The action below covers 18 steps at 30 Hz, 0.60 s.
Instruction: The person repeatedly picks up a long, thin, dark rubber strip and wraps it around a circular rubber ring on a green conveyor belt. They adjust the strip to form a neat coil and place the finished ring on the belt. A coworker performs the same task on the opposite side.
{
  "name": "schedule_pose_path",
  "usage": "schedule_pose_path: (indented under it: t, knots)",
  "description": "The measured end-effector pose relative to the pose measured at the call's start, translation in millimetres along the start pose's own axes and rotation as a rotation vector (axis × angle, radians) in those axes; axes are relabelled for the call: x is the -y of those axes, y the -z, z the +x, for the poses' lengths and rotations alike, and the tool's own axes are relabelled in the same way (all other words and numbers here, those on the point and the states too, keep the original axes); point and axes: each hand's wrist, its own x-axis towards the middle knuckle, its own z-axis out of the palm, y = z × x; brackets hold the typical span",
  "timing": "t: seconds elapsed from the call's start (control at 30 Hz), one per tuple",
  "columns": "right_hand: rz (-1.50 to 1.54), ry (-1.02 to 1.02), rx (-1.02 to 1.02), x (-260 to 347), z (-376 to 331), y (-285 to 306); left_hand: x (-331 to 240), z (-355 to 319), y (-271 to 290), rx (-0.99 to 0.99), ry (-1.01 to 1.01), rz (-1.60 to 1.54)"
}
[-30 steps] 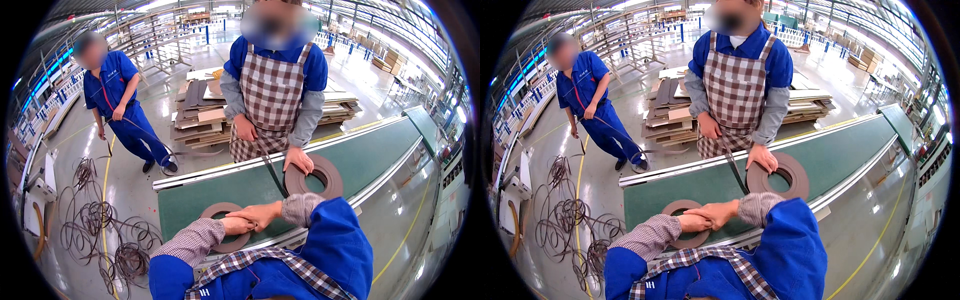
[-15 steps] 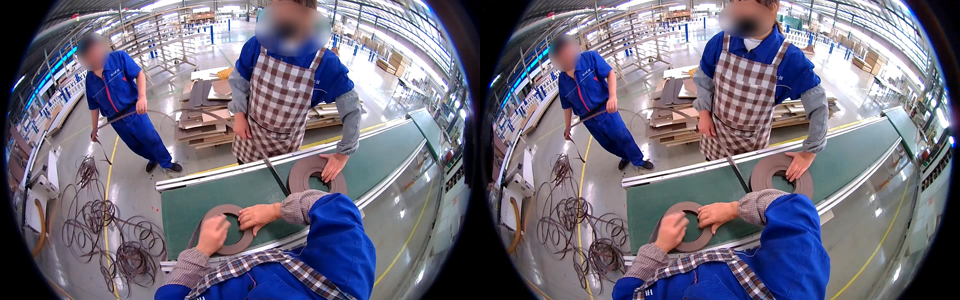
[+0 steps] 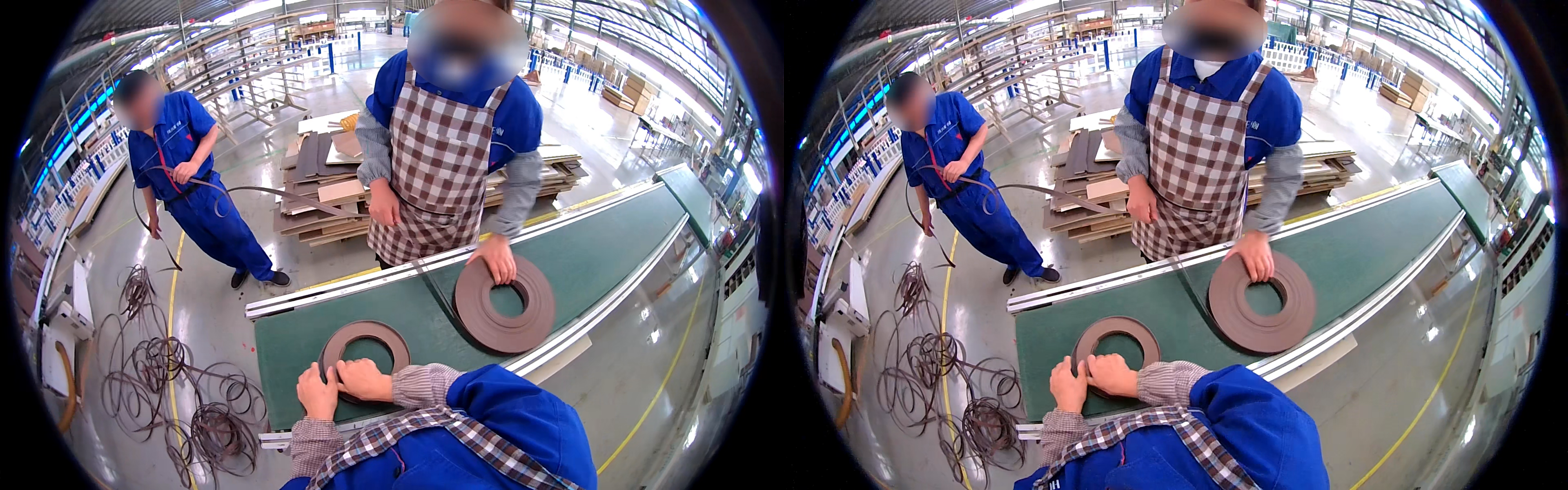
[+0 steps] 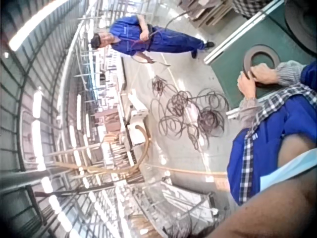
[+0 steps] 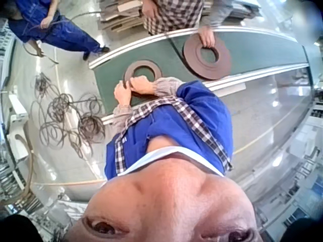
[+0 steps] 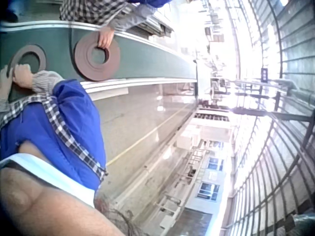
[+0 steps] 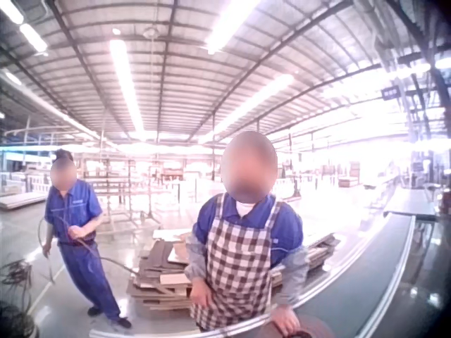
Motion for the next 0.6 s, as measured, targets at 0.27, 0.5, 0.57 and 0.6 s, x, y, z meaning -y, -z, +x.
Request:
schedule_pose_path:
  t: [0.27,0.5,0.57,0.6]
  knots:
    - [-0.110,0.809,0.107,-96,-32,72,9,-9,-12,-0.099,-0.165,0.007]
    - [-0.100,0.748,-0.118,-78,-37,50,17,-8,2,-0.160,-0.021,-0.096]
    - [-0.142,0.472,-0.241,-36,-34,16,27,-13,7,-0.108,0.051,-0.046]
    - [-0.168,0.288,-0.281,-16,-27,7,30,-12,7,-0.093,0.085,-0.030]
